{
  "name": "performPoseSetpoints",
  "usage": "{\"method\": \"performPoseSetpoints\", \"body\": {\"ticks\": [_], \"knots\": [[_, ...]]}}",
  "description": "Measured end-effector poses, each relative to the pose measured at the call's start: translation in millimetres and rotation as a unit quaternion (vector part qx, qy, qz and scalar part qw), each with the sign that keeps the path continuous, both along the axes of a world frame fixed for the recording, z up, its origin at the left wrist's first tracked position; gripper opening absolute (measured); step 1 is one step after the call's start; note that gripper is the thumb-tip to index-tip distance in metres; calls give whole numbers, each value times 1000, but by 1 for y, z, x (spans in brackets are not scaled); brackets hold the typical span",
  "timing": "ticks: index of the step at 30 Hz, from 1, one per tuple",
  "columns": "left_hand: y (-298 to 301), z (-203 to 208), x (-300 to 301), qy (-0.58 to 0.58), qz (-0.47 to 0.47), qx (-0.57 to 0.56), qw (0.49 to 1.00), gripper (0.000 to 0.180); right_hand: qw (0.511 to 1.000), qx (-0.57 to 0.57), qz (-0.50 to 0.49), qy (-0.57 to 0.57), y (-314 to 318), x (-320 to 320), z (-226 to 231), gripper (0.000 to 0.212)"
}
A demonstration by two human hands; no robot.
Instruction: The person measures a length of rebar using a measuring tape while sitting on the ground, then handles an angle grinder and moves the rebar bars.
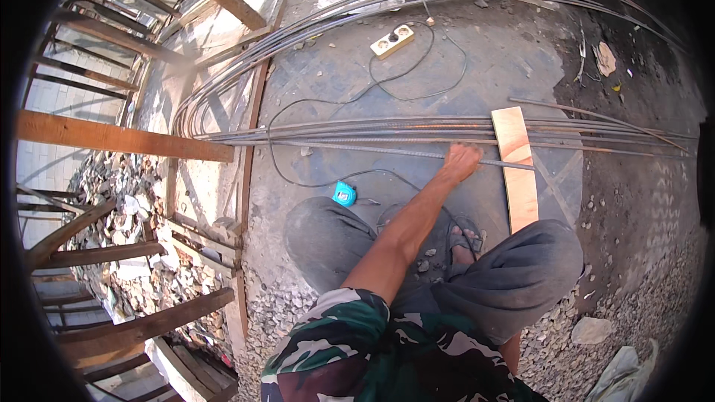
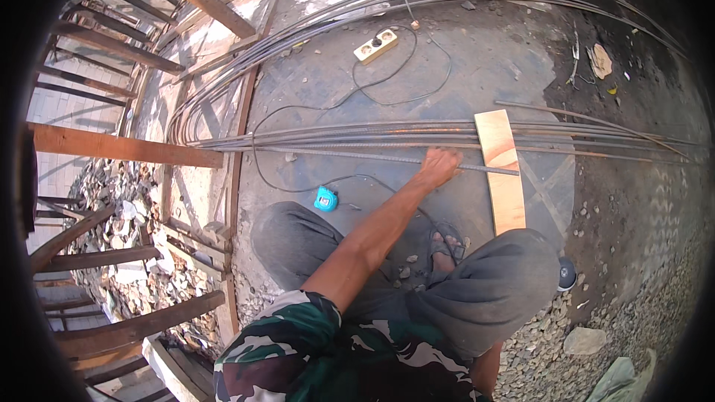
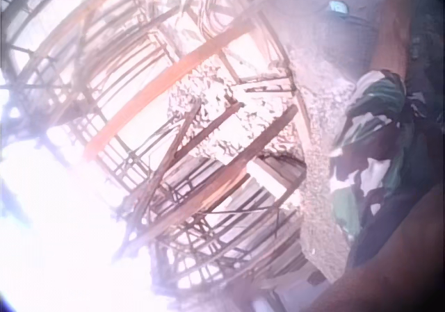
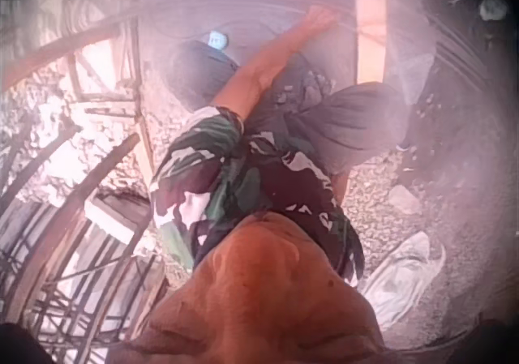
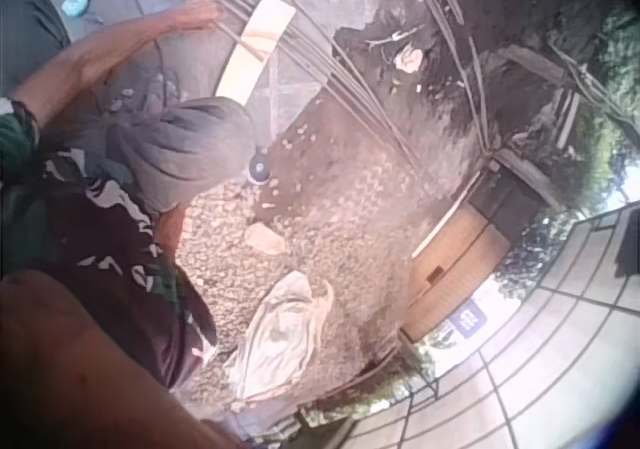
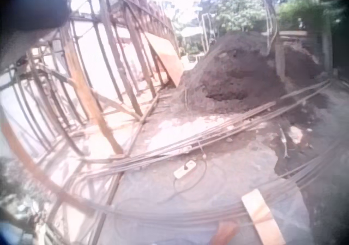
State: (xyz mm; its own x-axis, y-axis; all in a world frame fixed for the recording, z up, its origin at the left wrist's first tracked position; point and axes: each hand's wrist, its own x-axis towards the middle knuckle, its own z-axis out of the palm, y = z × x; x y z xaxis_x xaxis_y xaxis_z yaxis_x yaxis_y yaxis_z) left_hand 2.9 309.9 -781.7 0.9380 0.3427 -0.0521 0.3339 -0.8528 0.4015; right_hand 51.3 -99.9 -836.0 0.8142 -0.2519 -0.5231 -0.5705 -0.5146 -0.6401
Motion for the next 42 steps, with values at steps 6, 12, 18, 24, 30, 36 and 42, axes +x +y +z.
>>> {"method": "performPoseSetpoints", "body": {"ticks": [6, 12, 18, 24, 30, 36, 42], "knots": [[18, 26, -6, 20, -37, 46, 998, 60, 919, 367, -84, 119, 33, 6, 64, 90], [166, 166, -29, 245, -43, 156, 956, 29, 791, 559, -71, 238, 92, 15, 156, 91], [178, 170, -182, 411, 40, 100, 905, 50, 809, 567, 63, 143, 130, 46, 244, 91], [83, -8, -333, 265, 297, -72, 914, 96, 826, 137, 509, -203, 169, 34, 329, 75], [47, -5, -289, 277, 338, -59, 897, 86, 832, -60, 463, -300, 185, 17, 332, 62], [49, -11, -369, 95, 360, -88, 924, 51, 812, -61, 511, -274, 236, 1, 351, 54], [38, 175, -397, -8, 500, -573, 650, 43, 821, -126, 540, -135, 225, -16, 396, 49]]}}
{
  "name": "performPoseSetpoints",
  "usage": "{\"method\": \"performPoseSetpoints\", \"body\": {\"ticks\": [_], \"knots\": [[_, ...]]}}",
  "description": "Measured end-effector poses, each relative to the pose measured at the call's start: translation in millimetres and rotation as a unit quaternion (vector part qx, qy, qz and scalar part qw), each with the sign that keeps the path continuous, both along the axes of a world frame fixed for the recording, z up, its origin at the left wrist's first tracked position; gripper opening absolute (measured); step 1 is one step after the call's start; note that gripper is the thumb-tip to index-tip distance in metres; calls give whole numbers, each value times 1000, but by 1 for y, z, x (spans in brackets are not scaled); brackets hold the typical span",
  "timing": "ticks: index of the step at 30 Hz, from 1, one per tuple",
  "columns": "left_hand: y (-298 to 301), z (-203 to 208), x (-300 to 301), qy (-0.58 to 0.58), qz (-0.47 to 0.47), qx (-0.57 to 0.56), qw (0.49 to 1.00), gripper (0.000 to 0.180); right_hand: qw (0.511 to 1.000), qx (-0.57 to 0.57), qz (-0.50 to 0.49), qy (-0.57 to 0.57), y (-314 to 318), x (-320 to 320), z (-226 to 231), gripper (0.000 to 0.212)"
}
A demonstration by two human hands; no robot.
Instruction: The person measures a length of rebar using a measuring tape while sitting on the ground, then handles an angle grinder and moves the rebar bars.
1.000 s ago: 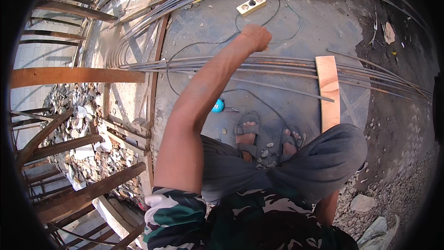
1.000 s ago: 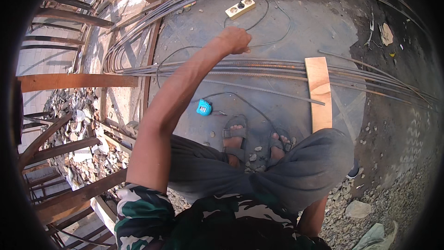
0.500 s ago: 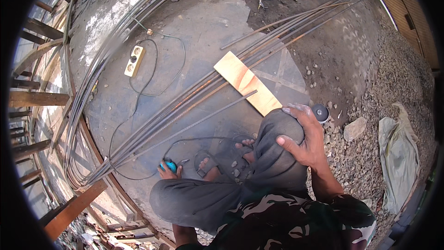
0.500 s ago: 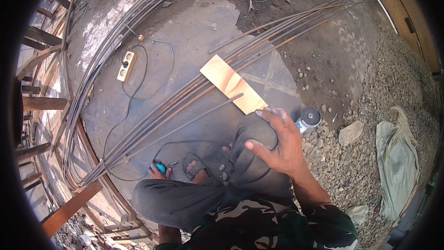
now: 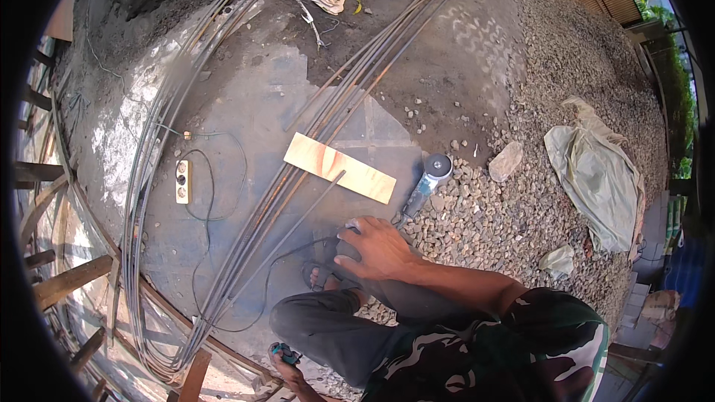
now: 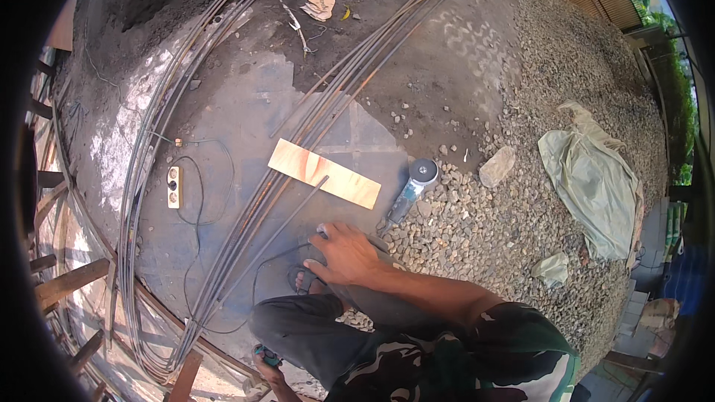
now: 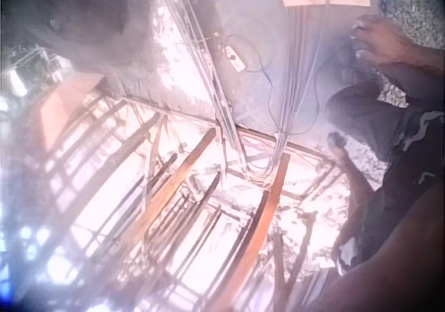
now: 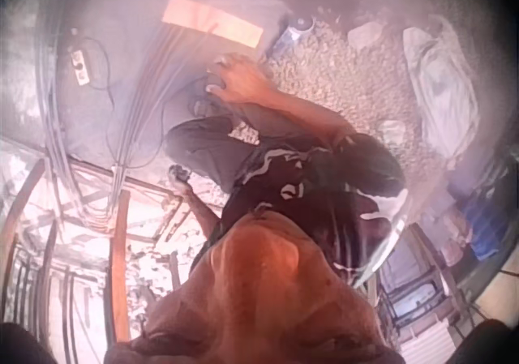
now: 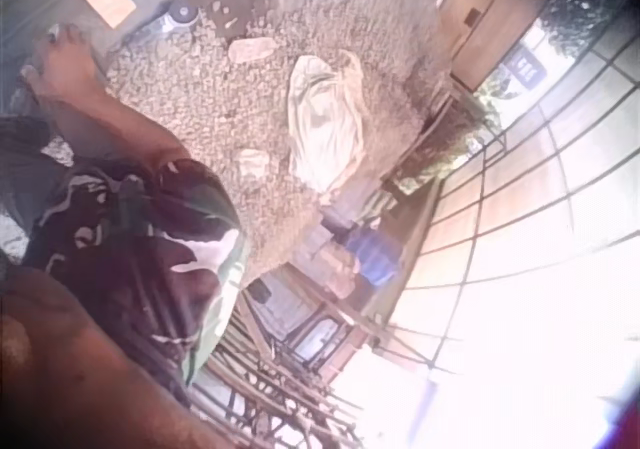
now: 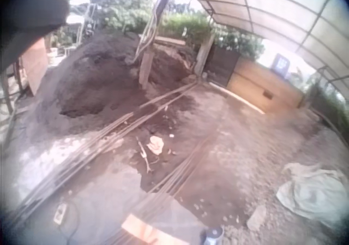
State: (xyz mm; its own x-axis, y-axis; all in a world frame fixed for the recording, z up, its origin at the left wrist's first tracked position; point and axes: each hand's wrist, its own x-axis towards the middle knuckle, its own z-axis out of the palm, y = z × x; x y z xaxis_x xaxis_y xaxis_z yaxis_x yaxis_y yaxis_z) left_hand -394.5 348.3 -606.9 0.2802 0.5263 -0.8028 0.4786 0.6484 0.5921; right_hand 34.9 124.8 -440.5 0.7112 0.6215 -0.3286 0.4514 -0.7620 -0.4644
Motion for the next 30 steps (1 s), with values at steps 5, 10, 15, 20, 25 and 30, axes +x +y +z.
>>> {"method": "performPoseSetpoints", "body": {"ticks": [5, 10, 15, 20, 25, 30], "knots": [[-9, 144, -22, 71, 3, 22, 997, 28, 990, -84, -8, 113, 9, -22, 46, 56], [-8, 268, -25, 28, -187, 134, 973, 27, 960, -178, -7, 218, -8, -74, 140, 72], [3, 388, 72, 13, -279, 34, 960, 33, 941, -193, 18, 279, -57, -102, 199, 65], [4, 437, 126, -40, -408, 57, 910, 25, 945, -116, -5, 306, -84, -84, 229, 57], [-46, 484, 194, -96, -544, 147, 821, 28, 964, -31, -129, 230, -134, -88, 276, 62], [-102, 504, 244, -45, -554, 49, 830, 32, 956, 13, -228, 185, -231, -91, 281, 58]]}}
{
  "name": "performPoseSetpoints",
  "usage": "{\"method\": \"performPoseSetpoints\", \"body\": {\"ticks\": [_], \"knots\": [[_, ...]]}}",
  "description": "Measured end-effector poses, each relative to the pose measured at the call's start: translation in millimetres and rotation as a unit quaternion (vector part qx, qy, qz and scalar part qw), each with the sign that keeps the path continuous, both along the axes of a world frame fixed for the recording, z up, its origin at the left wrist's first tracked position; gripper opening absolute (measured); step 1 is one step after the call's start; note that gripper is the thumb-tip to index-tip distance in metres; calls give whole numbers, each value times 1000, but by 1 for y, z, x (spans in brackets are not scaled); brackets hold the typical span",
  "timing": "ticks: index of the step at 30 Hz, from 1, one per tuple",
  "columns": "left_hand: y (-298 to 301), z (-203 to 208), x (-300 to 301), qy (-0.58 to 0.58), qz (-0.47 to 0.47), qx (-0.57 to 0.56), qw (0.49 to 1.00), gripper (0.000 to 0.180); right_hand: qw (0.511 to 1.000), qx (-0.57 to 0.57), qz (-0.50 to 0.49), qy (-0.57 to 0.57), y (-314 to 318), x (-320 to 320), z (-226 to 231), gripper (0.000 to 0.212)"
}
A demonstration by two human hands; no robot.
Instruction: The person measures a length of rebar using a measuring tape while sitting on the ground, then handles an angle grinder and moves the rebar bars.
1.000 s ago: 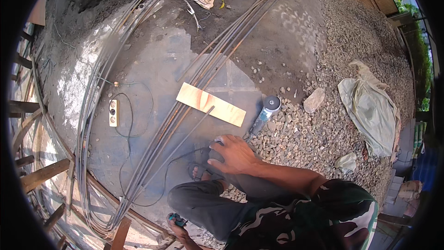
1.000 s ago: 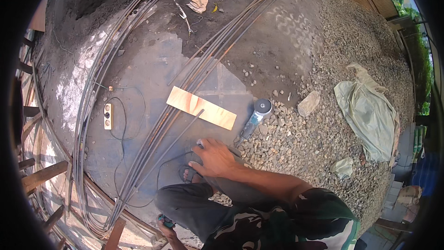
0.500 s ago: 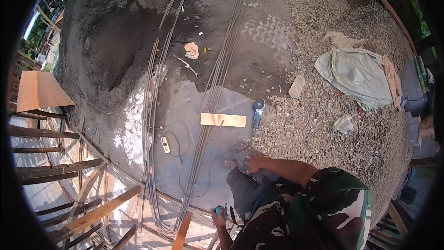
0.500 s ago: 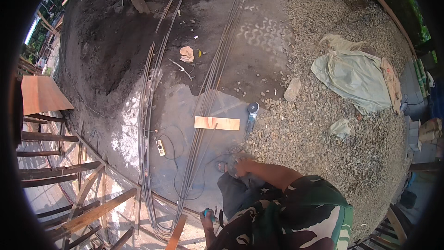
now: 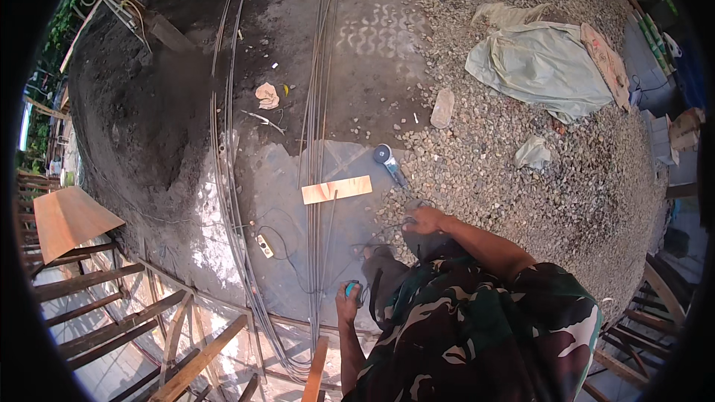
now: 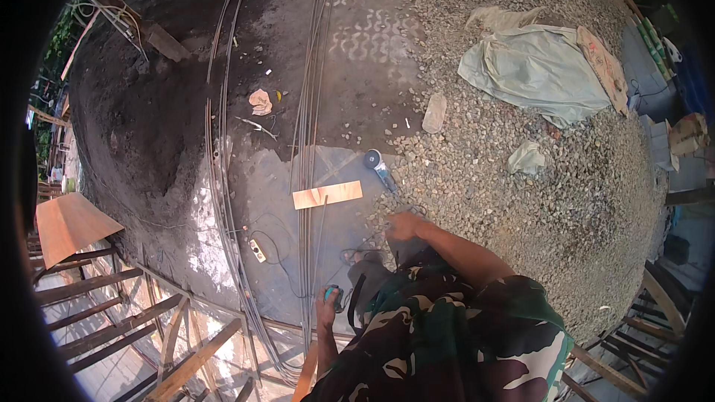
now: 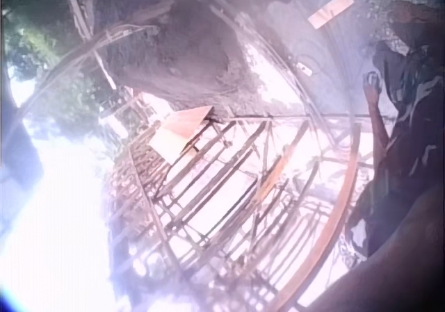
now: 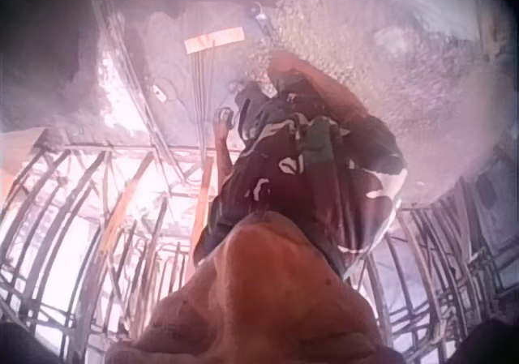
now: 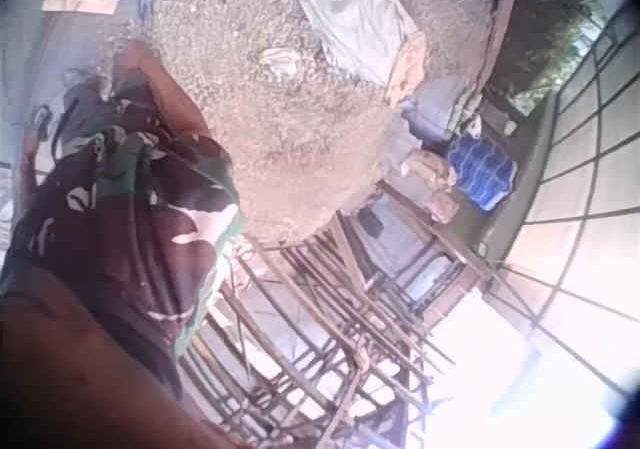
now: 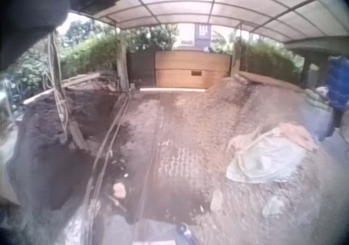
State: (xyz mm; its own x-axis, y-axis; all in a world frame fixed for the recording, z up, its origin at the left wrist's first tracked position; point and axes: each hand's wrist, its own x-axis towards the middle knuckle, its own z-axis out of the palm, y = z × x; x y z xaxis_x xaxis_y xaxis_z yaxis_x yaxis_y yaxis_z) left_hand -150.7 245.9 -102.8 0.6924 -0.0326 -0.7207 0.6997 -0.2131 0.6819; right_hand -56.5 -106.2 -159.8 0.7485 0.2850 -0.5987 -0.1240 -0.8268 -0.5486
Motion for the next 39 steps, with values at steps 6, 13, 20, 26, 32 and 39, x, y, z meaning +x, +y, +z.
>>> {"method": "performPoseSetpoints", "body": {"ticks": [6, 13, 20, 26, 32, 39], "knots": [[-42, -4, -65, 24, 194, 40, 980, 27, 982, -35, -178, 45, -152, -40, -23, 50], [-69, -10, -120, -18, 124, 100, 987, 30, 975, -219, -44, 19, -285, -151, -96, 20], [-1, -36, -128, -45, 90, 153, 983, 37, 966, 29, -255, 2, -125, -147, -35, 31], [43, -27, -130, -3, 185, 97, 978, 34, 979, 79, -149, 118, -67, -160, -1, 38], [62, -60, -157, 50, 186, 72, 979, 35, 979, 26, 200, 31, -140, -176, -14, 38], [60, -65, -173, 62, 186, 77, 978, 35, 933, -65, -147, 322, -117, -184, -20, 72]]}}
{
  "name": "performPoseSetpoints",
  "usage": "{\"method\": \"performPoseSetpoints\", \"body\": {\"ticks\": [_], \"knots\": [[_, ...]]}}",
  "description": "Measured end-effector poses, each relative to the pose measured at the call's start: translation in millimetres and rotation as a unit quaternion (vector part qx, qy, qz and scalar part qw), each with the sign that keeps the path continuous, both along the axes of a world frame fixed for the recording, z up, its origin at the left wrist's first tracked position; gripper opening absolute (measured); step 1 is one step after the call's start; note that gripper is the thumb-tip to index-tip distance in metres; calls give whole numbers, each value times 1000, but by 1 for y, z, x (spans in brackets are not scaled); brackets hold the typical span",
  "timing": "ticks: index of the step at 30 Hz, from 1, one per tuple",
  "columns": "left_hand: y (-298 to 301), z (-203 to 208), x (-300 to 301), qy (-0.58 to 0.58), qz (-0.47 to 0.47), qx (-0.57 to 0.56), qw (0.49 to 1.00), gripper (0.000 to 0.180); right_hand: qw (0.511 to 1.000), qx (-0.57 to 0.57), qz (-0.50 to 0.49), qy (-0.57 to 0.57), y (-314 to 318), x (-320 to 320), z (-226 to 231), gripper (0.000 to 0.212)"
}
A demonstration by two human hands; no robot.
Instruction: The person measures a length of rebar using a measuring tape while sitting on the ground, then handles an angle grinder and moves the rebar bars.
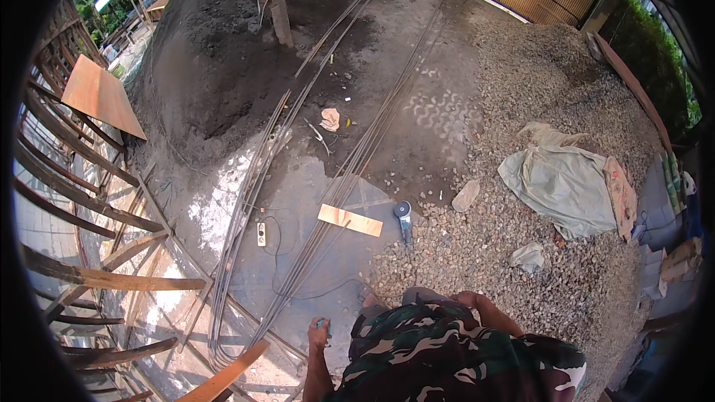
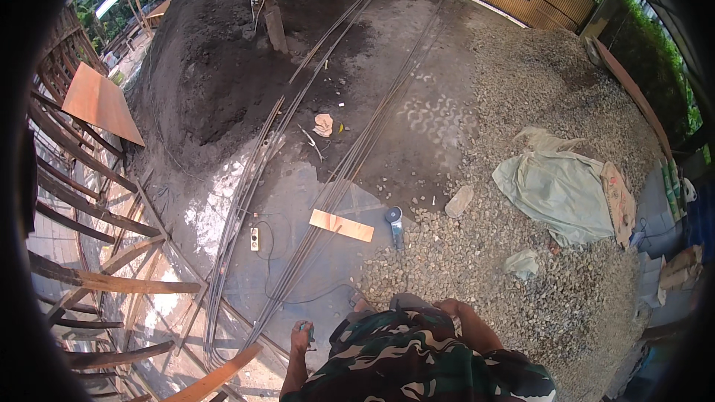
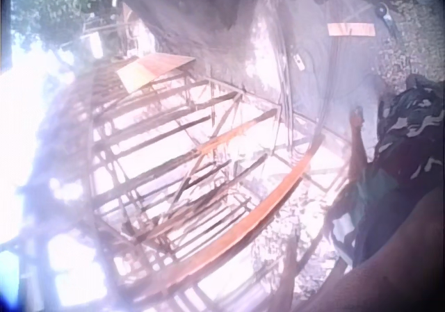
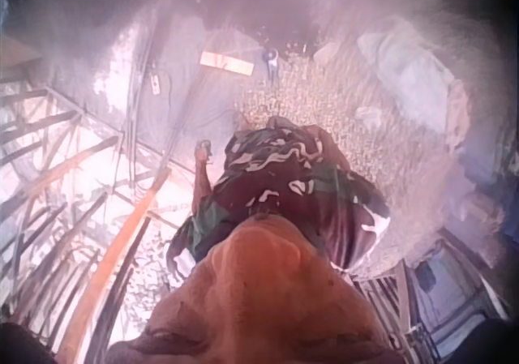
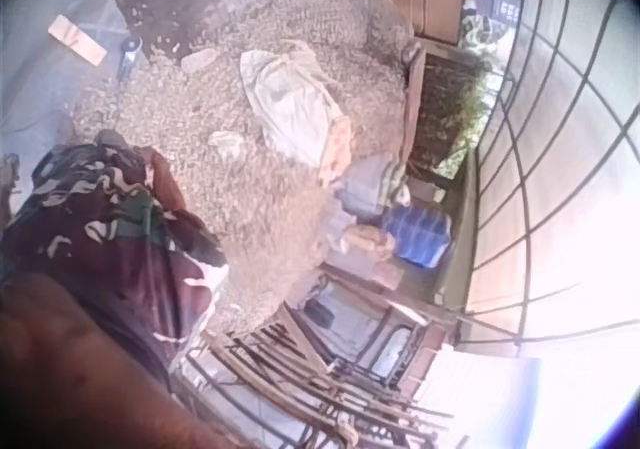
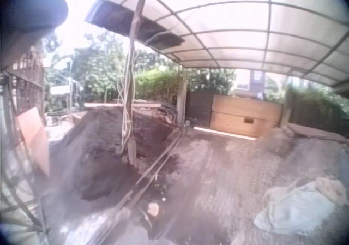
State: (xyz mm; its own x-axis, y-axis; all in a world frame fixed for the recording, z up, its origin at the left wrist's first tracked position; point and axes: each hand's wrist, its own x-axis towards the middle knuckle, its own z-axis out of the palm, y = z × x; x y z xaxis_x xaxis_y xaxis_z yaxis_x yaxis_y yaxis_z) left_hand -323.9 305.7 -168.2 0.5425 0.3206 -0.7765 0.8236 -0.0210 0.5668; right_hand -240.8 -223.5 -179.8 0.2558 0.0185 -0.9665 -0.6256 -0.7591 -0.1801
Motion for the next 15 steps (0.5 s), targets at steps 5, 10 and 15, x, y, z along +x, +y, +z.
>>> {"method": "performPoseSetpoints", "body": {"ticks": [5, 10, 15], "knots": [[-26, -19, 36, -45, -46, -28, 998, 41, 992, 43, 85, -87, 18, 5, -3, 75], [-87, 30, 117, -47, -185, -45, 981, 44, 979, -38, 59, -193, 19, 33, 78, 65], [-204, 68, 193, -284, -379, -18, 880, 52, 928, 105, -183, -306, -1, 75, 124, 57]]}}
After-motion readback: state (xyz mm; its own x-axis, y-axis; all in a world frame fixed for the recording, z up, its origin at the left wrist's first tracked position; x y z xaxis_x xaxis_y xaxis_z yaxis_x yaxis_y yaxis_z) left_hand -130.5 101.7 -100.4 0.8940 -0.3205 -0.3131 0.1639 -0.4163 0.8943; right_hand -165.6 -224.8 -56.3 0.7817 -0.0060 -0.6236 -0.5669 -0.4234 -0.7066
